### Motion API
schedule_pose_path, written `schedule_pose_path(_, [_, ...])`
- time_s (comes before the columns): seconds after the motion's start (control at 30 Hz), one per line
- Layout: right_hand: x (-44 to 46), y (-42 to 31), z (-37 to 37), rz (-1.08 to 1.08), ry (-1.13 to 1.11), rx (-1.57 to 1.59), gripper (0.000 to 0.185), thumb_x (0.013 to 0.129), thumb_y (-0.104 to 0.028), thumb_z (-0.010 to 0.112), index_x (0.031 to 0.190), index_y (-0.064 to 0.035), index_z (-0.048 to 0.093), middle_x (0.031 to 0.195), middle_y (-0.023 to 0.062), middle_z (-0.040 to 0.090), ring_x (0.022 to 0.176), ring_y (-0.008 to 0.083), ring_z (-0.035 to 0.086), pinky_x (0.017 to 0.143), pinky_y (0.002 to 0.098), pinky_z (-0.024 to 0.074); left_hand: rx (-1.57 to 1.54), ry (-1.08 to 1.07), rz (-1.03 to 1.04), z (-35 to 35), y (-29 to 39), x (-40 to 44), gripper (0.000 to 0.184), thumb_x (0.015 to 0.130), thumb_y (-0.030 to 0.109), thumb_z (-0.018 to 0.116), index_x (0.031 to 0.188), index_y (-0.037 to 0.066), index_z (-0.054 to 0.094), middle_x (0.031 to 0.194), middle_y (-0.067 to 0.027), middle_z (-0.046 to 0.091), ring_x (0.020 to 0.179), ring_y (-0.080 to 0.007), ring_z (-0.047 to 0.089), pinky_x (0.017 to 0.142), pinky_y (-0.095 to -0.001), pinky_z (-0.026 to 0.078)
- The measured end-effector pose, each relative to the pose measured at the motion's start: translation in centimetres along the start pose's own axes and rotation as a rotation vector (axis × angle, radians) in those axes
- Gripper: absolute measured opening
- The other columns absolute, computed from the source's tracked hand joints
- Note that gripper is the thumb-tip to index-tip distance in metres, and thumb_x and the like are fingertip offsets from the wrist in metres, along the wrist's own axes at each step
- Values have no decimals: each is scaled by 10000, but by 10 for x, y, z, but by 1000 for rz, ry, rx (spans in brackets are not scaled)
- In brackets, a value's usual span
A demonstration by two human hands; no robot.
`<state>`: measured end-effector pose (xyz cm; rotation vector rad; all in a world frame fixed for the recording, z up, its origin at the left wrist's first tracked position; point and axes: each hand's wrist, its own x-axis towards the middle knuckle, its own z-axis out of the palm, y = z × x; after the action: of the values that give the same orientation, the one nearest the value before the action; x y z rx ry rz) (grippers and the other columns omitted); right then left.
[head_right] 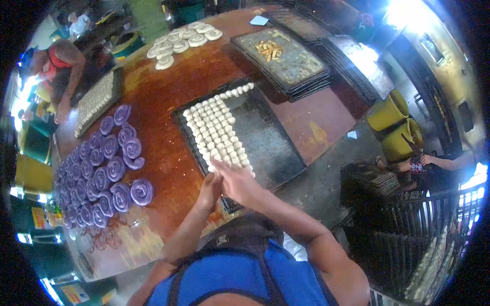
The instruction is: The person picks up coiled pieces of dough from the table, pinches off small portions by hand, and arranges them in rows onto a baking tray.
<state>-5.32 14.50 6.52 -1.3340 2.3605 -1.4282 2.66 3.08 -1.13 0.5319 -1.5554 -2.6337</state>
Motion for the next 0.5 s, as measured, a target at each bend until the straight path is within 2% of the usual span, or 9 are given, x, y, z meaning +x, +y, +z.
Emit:
schedule_pose_path(0.1, [-1,14,-12,-97,56,-116,299,810,-84,675,1087,16,629,896,107,702,610,194,652,560,307,550,101,65,-218,24,30,-2,250,968,211,469,1019,-4,586,798,-45,606,649,-160,562,536,-280,449])
schedule_pose_path(0.17, [21,4,-22,9,-75,-331,134,824,-77,648,929,7,634,792,102,689,575,182,642,495,307,526,580,-78,285,28,20,2,170,896,93,481,956,18,622,793,-32,604,634,-127,550,510,-266,425])
schedule_pose_path(0.2, [28,11,-15,-154,69,-334,132,841,-129,656,783,-31,589,702,75,649,552,158,611,458,280,483,581,-71,280,31,23,3,170,896,93,481,956,18,622,793,-32,604,634,-127,550,510,-266,425])
schedule_pose_path(0.23, [33,17,-22,-162,64,-324,132,841,-129,656,783,-31,589,702,75,649,552,158,611,458,280,483,464,-61,115,34,35,0,164,901,65,480,1003,10,595,805,-50,603,653,-124,561,532,-267,441])
schedule_pose_path(0.3, [40,31,-39,83,-269,399,184,835,-154,670,746,-28,571,702,65,624,593,129,598,491,335,454,221,-24,-216,29,54,-3,200,910,9,478,1098,-8,542,830,-87,601,691,-116,582,578,-269,473])
schedule_pose_path(0.33, [41,49,-36,219,-310,646,220,846,-183,664,755,-8,567,679,89,612,562,140,568,487,356,444,446,-107,275,22,61,-3,69,917,42,495,951,17,550,736,-51,545,581,-114,525,546,-248,445])
schedule_pose_path(0.4, [63,83,-42,391,-303,375,215,851,-175,657,766,1,568,708,103,612,594,171,579,527,361,461,-293,181,230,23,82,12,182,943,150,517,791,51,508,672,-17,479,501,-129,473,549,-237,431])
schedule_pose_path(0.47, [91,121,-39,545,-301,95,211,856,-168,650,777,9,568,737,117,613,626,202,590,568,366,478,-5,571,235,-11,57,28,206,954,191,479,775,119,552,630,-13,538,505,-69,480,493,-248,421])
schedule_pose_path(0.5, [100,154,-24,363,-231,43,211,854,-174,653,800,10,564,790,133,613,702,236,605,625,376,487,-114,443,12,3,53,23,204,961,230,508,826,94,576,652,0,545,531,-63,467,496,-235,404])
